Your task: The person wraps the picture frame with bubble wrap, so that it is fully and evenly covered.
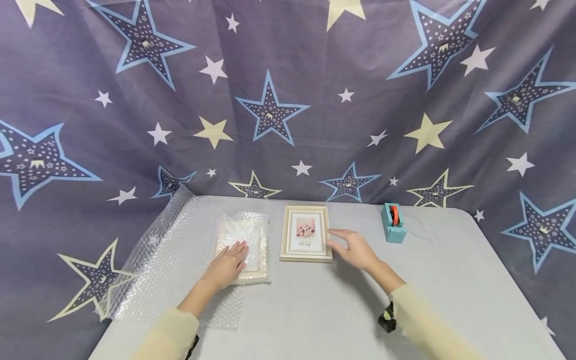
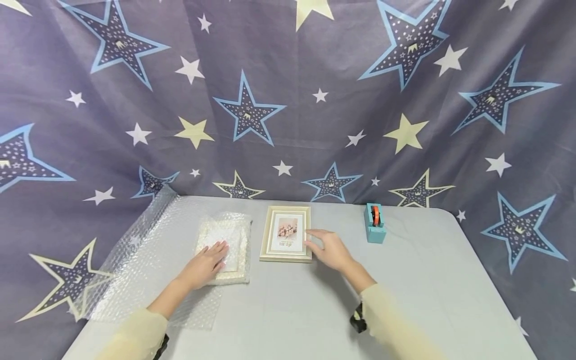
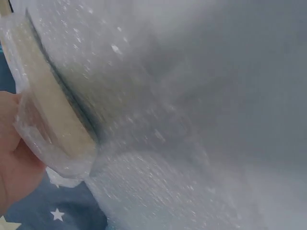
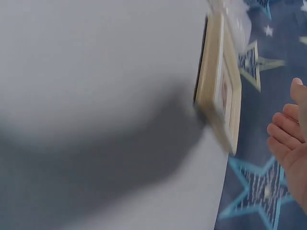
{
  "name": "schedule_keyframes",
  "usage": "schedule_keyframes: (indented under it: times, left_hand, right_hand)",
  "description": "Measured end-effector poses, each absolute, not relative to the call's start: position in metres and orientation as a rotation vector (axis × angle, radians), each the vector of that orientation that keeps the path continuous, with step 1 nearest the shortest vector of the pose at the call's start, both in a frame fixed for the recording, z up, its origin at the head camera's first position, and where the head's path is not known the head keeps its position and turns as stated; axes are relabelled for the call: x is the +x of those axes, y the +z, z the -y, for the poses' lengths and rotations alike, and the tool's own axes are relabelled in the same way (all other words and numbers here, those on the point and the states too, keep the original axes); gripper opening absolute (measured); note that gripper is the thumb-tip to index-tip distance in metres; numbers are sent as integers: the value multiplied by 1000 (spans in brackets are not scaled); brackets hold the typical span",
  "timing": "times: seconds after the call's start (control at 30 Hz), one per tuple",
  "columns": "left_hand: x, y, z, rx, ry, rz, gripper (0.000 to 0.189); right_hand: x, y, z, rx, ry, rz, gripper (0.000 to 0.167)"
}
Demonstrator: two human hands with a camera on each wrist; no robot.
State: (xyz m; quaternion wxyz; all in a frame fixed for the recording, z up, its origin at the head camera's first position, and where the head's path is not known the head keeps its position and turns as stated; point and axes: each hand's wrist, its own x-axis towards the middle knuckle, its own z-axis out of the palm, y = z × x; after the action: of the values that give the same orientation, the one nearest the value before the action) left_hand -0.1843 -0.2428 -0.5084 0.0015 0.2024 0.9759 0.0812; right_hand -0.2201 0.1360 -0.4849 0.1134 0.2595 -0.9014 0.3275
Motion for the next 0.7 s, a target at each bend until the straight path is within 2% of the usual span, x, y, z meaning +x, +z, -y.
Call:
schedule_keyframes:
  times: [0.37,0.7]
  left_hand:
    - [-176,-508,231,543,162,-3124,47]
    - [-175,-509,228,502,123,-3155,45]
  right_hand:
    - [-230,-485,-231,464,929,2577,28]
    - [-237,-479,-279,172,957,2630,26]
